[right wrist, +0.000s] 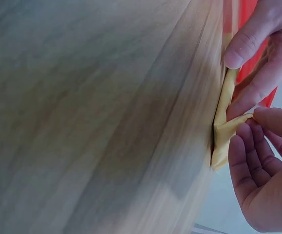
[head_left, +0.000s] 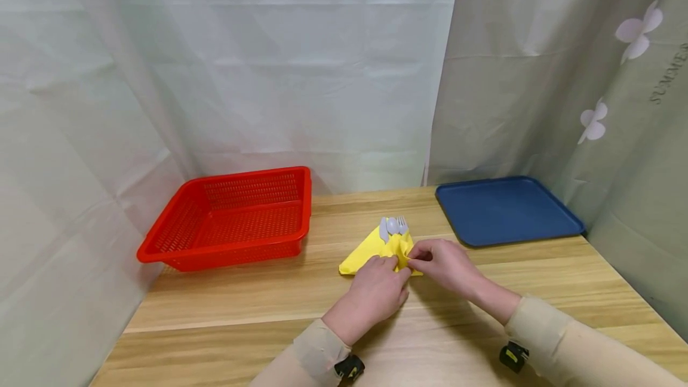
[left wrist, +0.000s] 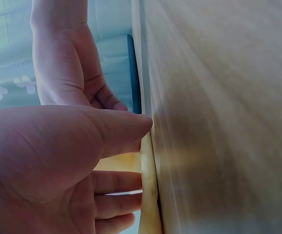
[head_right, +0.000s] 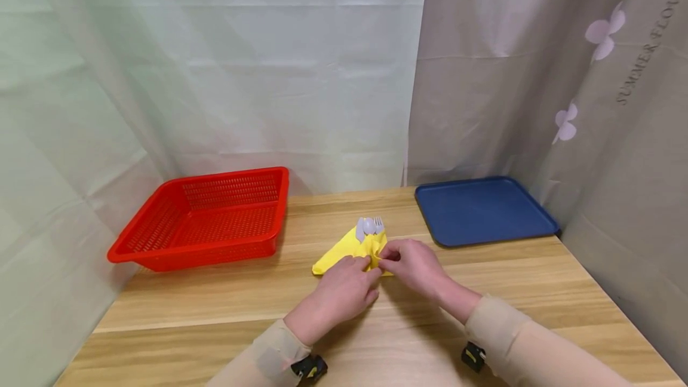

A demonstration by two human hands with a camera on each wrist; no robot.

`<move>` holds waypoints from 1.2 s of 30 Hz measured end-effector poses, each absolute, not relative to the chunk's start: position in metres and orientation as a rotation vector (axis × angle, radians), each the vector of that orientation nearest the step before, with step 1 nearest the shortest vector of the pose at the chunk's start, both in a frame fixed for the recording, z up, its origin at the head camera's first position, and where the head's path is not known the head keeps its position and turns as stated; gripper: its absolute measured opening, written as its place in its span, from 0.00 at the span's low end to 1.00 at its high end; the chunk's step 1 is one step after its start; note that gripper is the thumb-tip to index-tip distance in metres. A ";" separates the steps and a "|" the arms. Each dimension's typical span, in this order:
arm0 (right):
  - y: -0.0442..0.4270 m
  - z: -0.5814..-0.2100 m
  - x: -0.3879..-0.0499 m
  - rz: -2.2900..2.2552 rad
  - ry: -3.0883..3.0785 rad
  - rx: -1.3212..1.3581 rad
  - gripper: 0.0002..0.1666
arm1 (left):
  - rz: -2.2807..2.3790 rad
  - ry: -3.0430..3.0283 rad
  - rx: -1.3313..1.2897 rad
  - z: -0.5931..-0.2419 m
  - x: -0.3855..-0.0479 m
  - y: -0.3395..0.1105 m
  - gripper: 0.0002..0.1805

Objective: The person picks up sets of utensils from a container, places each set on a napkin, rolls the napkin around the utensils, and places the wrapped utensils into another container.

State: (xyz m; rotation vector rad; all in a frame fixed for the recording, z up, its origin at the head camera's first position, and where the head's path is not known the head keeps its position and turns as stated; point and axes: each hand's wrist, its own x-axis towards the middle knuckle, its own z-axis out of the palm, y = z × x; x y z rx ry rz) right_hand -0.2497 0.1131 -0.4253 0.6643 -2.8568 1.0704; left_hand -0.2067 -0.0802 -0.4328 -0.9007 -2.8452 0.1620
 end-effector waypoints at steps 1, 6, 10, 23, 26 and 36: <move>0.113 -0.426 -0.250 1.072 -2.859 0.662 0.08 | 0.164 -2.842 -0.903 -0.433 -0.207 -0.080 0.17; 0.112 -0.427 -0.250 1.082 -2.871 0.652 0.07 | 0.174 -2.828 -0.910 -0.434 -0.206 -0.081 0.18; 0.112 -0.427 -0.251 1.112 -2.876 0.648 0.05 | 0.172 -2.820 -0.920 -0.435 -0.206 -0.082 0.17; 0.114 -0.430 -0.258 1.188 -2.872 0.745 0.03 | -0.115 -2.883 -1.104 -0.433 -0.217 -0.099 0.18; 0.113 -0.428 -0.259 1.165 -2.882 0.756 0.03 | -0.216 -2.911 -1.112 -0.432 -0.219 -0.102 0.15; 0.109 -0.430 -0.259 1.064 -2.899 0.820 0.02 | -0.286 -2.959 -1.129 -0.431 -0.220 -0.106 0.12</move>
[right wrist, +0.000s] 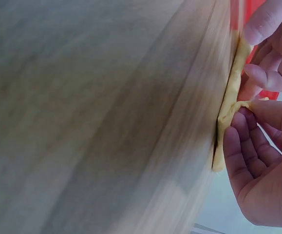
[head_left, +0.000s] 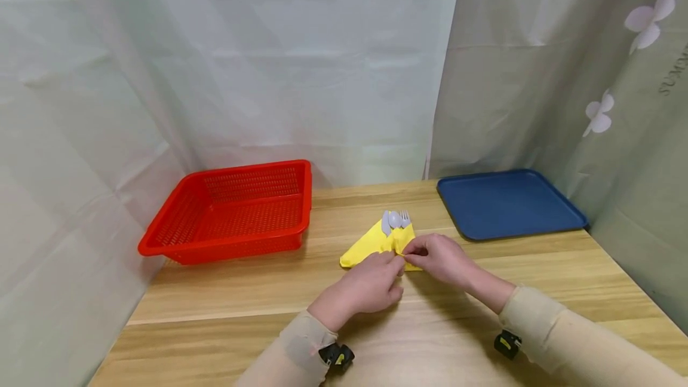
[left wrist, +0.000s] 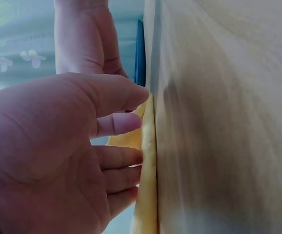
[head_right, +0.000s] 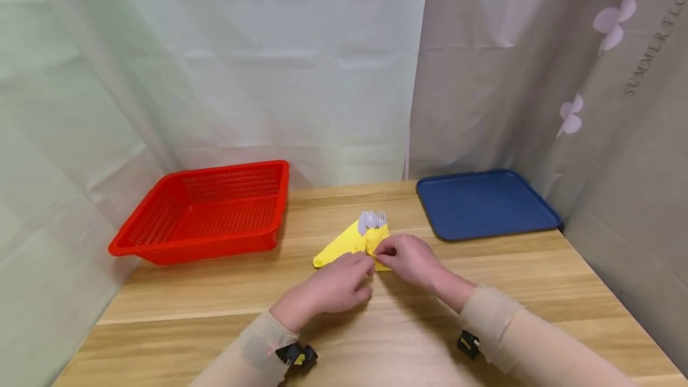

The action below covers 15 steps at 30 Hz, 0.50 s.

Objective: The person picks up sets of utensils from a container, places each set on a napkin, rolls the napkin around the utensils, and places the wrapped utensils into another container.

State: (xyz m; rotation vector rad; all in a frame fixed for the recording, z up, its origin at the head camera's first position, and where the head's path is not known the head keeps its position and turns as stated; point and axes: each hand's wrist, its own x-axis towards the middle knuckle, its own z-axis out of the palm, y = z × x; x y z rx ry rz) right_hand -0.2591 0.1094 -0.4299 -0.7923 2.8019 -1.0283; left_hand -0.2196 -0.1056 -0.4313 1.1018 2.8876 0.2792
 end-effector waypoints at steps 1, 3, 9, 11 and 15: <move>0.109 -0.430 -0.259 -1.022 2.806 -0.789 0.02 | 0.288 2.881 1.087 -0.430 -0.219 -0.107 0.12; 0.109 -0.431 -0.259 -1.008 2.816 -0.788 0.03 | 0.304 2.874 1.047 -0.425 -0.218 -0.109 0.12; 0.108 -0.430 -0.257 -0.937 2.859 -0.813 0.03 | 0.286 3.022 0.988 -0.415 -0.216 -0.117 0.14; 0.107 -0.430 -0.257 -0.908 2.870 -0.831 0.04 | 0.273 3.085 0.967 -0.414 -0.216 -0.118 0.14; 0.107 -0.430 -0.256 -0.851 2.900 -0.904 0.06 | 0.236 3.134 0.917 -0.413 -0.214 -0.119 0.19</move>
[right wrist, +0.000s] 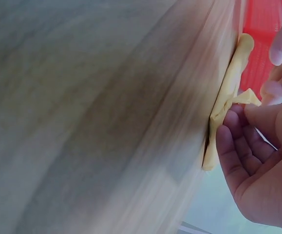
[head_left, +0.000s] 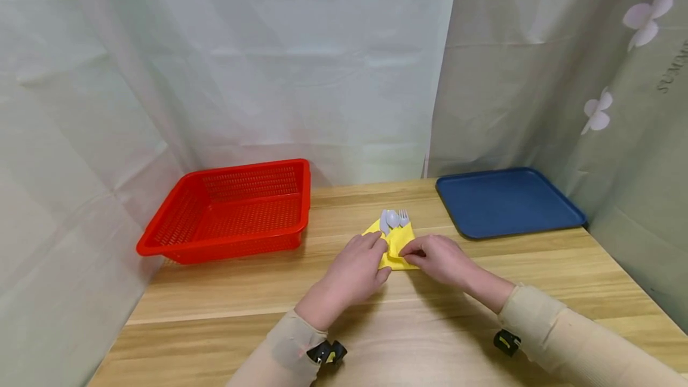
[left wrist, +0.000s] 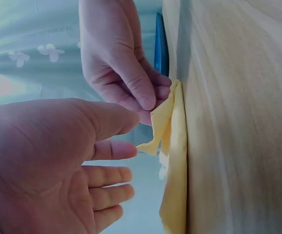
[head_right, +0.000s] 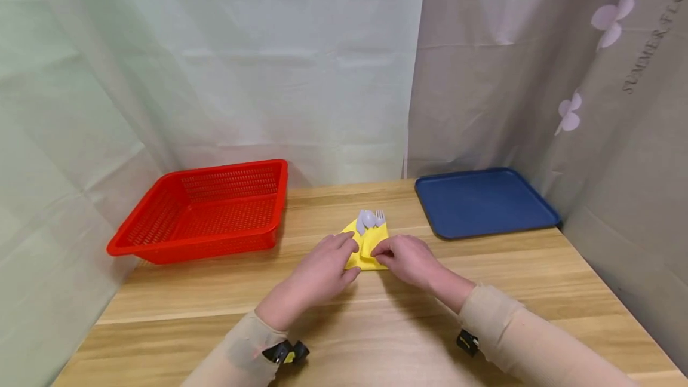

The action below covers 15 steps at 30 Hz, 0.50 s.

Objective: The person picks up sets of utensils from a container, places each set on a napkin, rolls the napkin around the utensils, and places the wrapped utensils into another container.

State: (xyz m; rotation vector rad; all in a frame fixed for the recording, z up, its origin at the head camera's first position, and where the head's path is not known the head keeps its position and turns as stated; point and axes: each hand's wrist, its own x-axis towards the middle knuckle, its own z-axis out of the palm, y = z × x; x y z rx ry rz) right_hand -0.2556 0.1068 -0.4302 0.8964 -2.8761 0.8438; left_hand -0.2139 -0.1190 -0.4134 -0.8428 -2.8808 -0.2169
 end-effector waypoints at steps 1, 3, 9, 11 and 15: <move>0.107 -0.430 -0.255 0.831 -2.868 0.904 0.06 | -0.204 -2.887 -0.839 -0.414 -0.213 -0.118 0.22; 0.107 -0.431 -0.255 0.812 -2.854 0.916 0.06 | -0.162 -2.888 -0.848 -0.415 -0.212 -0.117 0.27; 0.106 -0.431 -0.256 0.800 -2.865 0.901 0.05 | -0.042 -2.918 -0.909 -0.418 -0.208 -0.109 0.30; 0.105 -0.431 -0.257 0.808 -2.887 0.880 0.06 | -0.002 -2.937 -0.919 -0.419 -0.207 -0.107 0.29; 0.103 -0.432 -0.258 0.820 -2.925 0.848 0.07 | 0.065 -2.955 -0.911 -0.424 -0.206 -0.104 0.30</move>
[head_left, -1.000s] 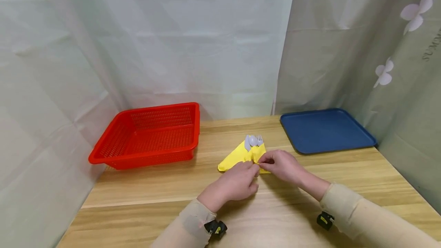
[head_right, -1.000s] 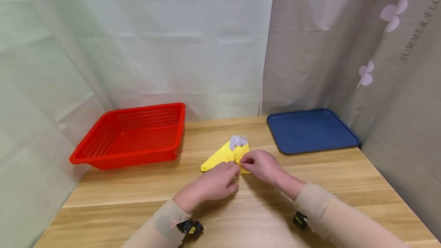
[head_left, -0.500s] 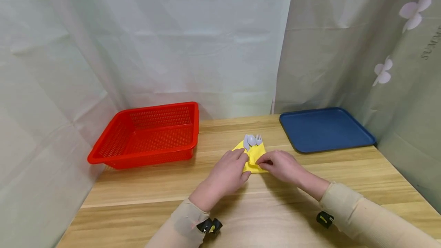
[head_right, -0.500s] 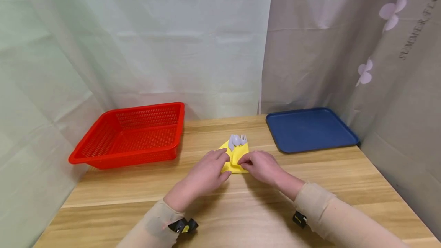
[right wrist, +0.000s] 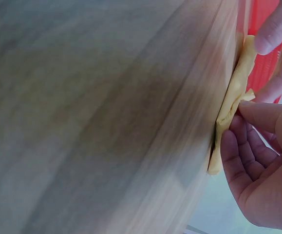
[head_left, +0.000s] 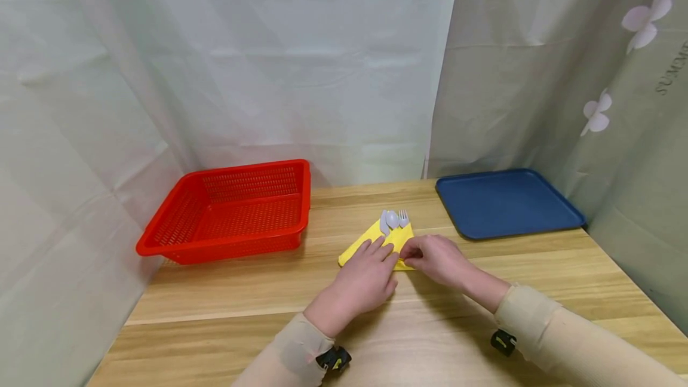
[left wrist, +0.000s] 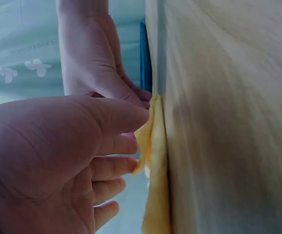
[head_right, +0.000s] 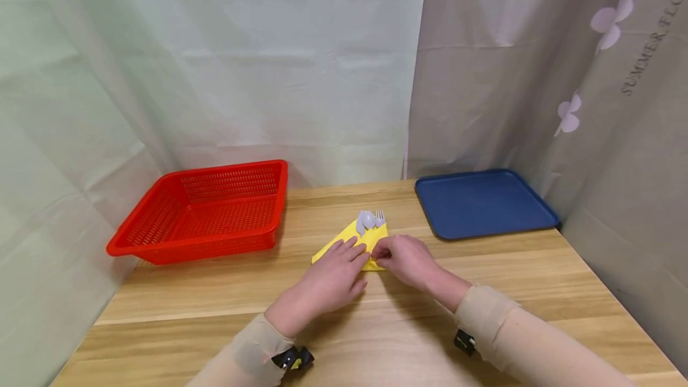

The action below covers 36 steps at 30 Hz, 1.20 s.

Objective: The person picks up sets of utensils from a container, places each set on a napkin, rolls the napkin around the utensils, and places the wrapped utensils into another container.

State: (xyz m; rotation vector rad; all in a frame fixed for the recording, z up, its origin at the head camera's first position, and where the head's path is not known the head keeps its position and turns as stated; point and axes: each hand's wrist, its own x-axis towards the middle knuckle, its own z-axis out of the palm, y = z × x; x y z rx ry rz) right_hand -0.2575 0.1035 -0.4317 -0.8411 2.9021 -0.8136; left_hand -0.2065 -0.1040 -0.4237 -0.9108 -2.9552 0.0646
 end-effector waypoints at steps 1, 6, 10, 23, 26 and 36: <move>0.103 -0.432 -0.258 -0.812 2.901 -0.833 0.07 | 0.081 -2.962 -0.905 -0.425 -0.207 -0.104 0.30; 0.102 -0.435 -0.260 -0.828 2.897 -0.824 0.08 | 0.105 -3.000 -0.889 -0.427 -0.207 -0.104 0.32; 0.101 -0.436 -0.260 -0.848 2.915 -0.829 0.09 | 0.102 -3.033 -0.880 -0.428 -0.208 -0.105 0.33; 0.105 -0.438 -0.264 -0.867 2.900 -0.853 0.10 | 0.148 -2.977 -0.996 -0.426 -0.205 -0.102 0.31; 0.106 -0.437 -0.264 -0.855 2.910 -0.864 0.11 | 0.163 -3.014 -0.965 -0.428 -0.205 -0.103 0.32; 0.116 -0.442 -0.260 -0.588 3.059 -1.038 0.22 | 0.139 -3.085 -0.958 -0.428 -0.204 -0.104 0.34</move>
